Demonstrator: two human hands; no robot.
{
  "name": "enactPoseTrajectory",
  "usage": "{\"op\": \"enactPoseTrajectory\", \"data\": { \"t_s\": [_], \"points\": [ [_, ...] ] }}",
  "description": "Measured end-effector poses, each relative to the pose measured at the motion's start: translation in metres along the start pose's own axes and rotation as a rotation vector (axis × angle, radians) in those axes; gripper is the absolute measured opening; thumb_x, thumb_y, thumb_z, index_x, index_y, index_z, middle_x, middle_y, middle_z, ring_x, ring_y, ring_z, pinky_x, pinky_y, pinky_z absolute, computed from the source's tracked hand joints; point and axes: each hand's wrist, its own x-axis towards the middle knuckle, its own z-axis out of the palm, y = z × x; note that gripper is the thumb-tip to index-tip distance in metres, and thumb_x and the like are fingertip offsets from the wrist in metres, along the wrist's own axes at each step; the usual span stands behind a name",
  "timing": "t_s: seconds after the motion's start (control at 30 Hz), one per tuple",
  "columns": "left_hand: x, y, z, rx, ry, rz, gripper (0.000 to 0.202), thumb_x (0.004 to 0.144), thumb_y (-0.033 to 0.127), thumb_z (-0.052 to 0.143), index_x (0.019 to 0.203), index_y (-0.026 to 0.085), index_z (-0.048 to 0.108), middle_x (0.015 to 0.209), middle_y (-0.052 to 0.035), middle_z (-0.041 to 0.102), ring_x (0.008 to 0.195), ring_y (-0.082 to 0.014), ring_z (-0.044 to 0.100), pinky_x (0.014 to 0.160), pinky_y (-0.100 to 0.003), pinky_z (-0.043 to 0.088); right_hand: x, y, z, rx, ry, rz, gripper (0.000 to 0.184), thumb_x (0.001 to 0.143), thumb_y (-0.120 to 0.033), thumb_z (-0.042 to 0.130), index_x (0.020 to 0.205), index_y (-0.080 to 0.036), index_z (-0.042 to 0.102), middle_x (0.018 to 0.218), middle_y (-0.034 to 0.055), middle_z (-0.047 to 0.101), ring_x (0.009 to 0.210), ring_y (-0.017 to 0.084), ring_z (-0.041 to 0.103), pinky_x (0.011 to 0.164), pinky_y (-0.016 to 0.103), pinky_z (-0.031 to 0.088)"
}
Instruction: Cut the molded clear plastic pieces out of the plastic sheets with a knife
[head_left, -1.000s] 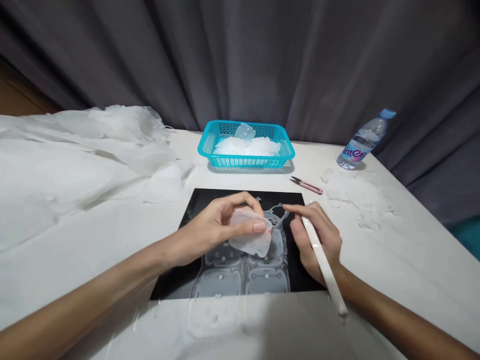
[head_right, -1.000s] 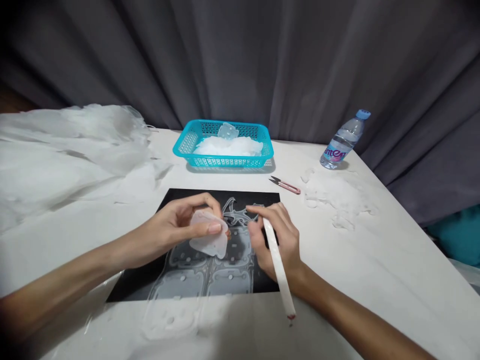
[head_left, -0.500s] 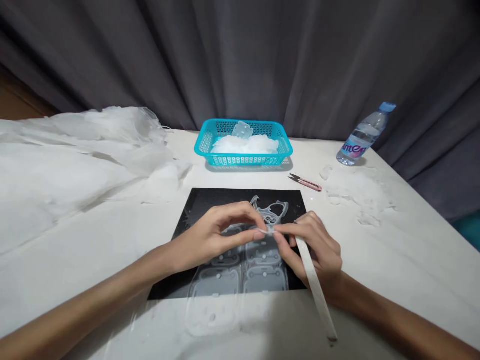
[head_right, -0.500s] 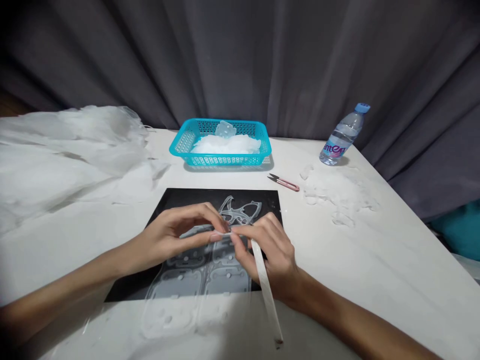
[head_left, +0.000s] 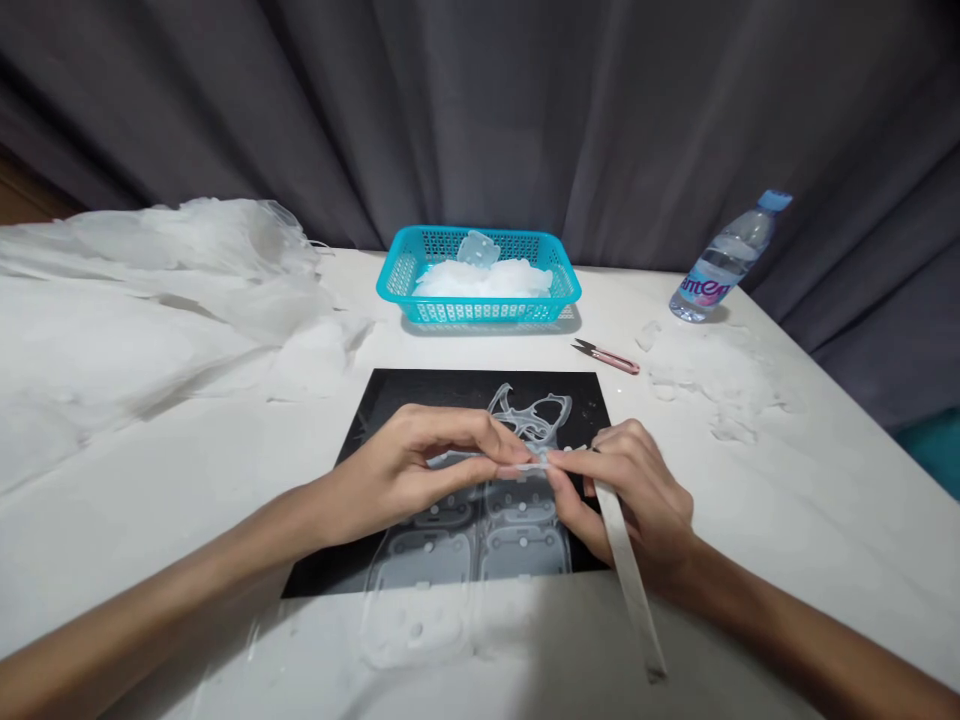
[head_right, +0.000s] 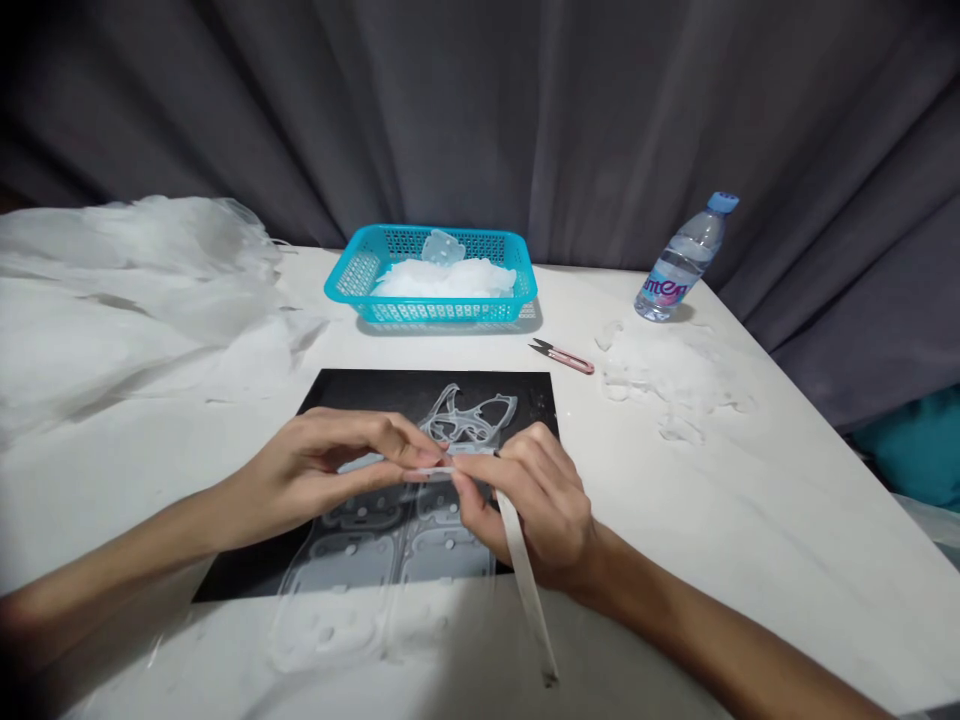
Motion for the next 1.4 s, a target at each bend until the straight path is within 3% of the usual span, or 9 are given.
{"op": "enactPoseTrajectory", "data": {
  "t_s": [0.37,0.7,0.8,0.87,0.93,1.1,1.17,1.27,1.4],
  "points": [
    [-0.001,-0.001,0.0,-0.073,-0.02,-0.05,0.015,0.1,0.012,0.068,0.098,0.021,0.079,0.108,-0.0017,0.082,0.101,-0.0131,0.078,0.089,-0.017,0.059,-0.001,0.0,-0.002,0.024,0.011,-0.016,0.022,0.091,-0.005,0.069,0.108,-0.02,0.066,0.072,-0.002,0.064,0.063,0.014,0.054,0.061,0.031,0.052],
    [-0.001,-0.006,0.001,-0.107,-0.022,-0.175,0.012,0.103,0.025,0.066,0.098,0.02,0.076,0.11,-0.0042,0.08,0.103,-0.0166,0.076,0.089,-0.024,0.059,-0.002,0.004,0.0,0.023,-0.001,-0.013,0.024,0.091,-0.004,0.068,0.108,-0.021,0.066,0.074,-0.002,0.065,0.064,0.014,0.055,0.06,0.03,0.05],
    [-0.004,-0.01,-0.002,0.028,-0.033,-0.235,0.021,0.103,0.037,0.066,0.118,0.024,0.072,0.124,-0.0055,0.075,0.118,-0.0215,0.071,0.102,-0.032,0.056,0.006,0.036,-0.008,-0.049,0.054,0.102,0.013,0.091,-0.011,0.068,0.098,-0.022,0.066,0.076,-0.001,0.066,0.065,0.015,0.058,0.06,0.031,0.047],
    [-0.009,-0.015,-0.004,0.181,-0.09,-0.28,0.042,0.099,0.046,0.07,0.136,0.027,0.063,0.139,-0.0069,0.069,0.13,-0.0256,0.066,0.109,-0.036,0.054,0.011,0.073,-0.02,-0.165,0.108,0.32,0.004,0.092,-0.021,0.068,0.088,-0.021,0.066,0.074,-0.0011,0.063,0.063,0.015,0.057,0.06,0.031,0.046],
    [-0.015,-0.023,-0.005,0.344,-0.175,-0.27,0.06,0.095,0.054,0.073,0.147,0.029,0.056,0.151,-0.009,0.061,0.138,-0.0298,0.06,0.113,-0.04,0.051,0.014,0.116,-0.037,-0.288,0.146,0.449,0.008,0.089,-0.026,0.067,0.082,-0.021,0.067,0.07,-0.0007,0.062,0.061,0.016,0.056,0.062,0.032,0.046],
    [-0.022,-0.041,-0.005,0.627,-0.251,-0.087,0.077,0.095,0.065,0.067,0.159,0.026,0.046,0.169,-0.0123,0.042,0.153,-0.0349,0.045,0.125,-0.048,0.038,0.007,0.199,-0.088,-0.439,0.146,0.442,0.023,0.086,-0.031,0.07,0.067,-0.02,0.065,0.061,0.0043,0.059,0.059,0.02,0.053,0.065,0.039,0.043],
    [-0.023,-0.045,-0.007,0.654,-0.242,-0.063,0.079,0.096,0.065,0.065,0.161,0.027,0.042,0.17,-0.0112,0.04,0.154,-0.0336,0.044,0.125,-0.047,0.038,0.0,0.214,-0.103,-0.491,0.117,0.361,0.03,0.089,-0.034,0.071,0.063,-0.022,0.064,0.056,0.0042,0.054,0.054,0.018,0.045,0.061,0.039,0.037],
    [-0.021,-0.047,-0.011,0.678,-0.242,-0.047,0.077,0.099,0.064,0.062,0.162,0.026,0.042,0.171,-0.0107,0.039,0.155,-0.0323,0.042,0.126,-0.045,0.037,-0.004,0.219,-0.112,-0.611,0.118,0.36,0.037,0.1,-0.04,0.059,0.07,-0.021,0.069,0.061,0.007,0.056,0.058,0.021,0.044,0.063,0.04,0.035],
    [-0.017,-0.049,-0.018,0.765,-0.197,0.006,0.073,0.101,0.063,0.057,0.161,0.023,0.043,0.168,-0.0124,0.043,0.153,-0.032,0.045,0.127,-0.046,0.035,0.003,0.194,-0.09,-0.597,0.034,0.293,0.046,0.108,-0.043,0.041,0.093,-0.018,0.077,0.076,0.0113,0.064,0.072,0.026,0.052,0.074,0.044,0.041]
  ]
}}
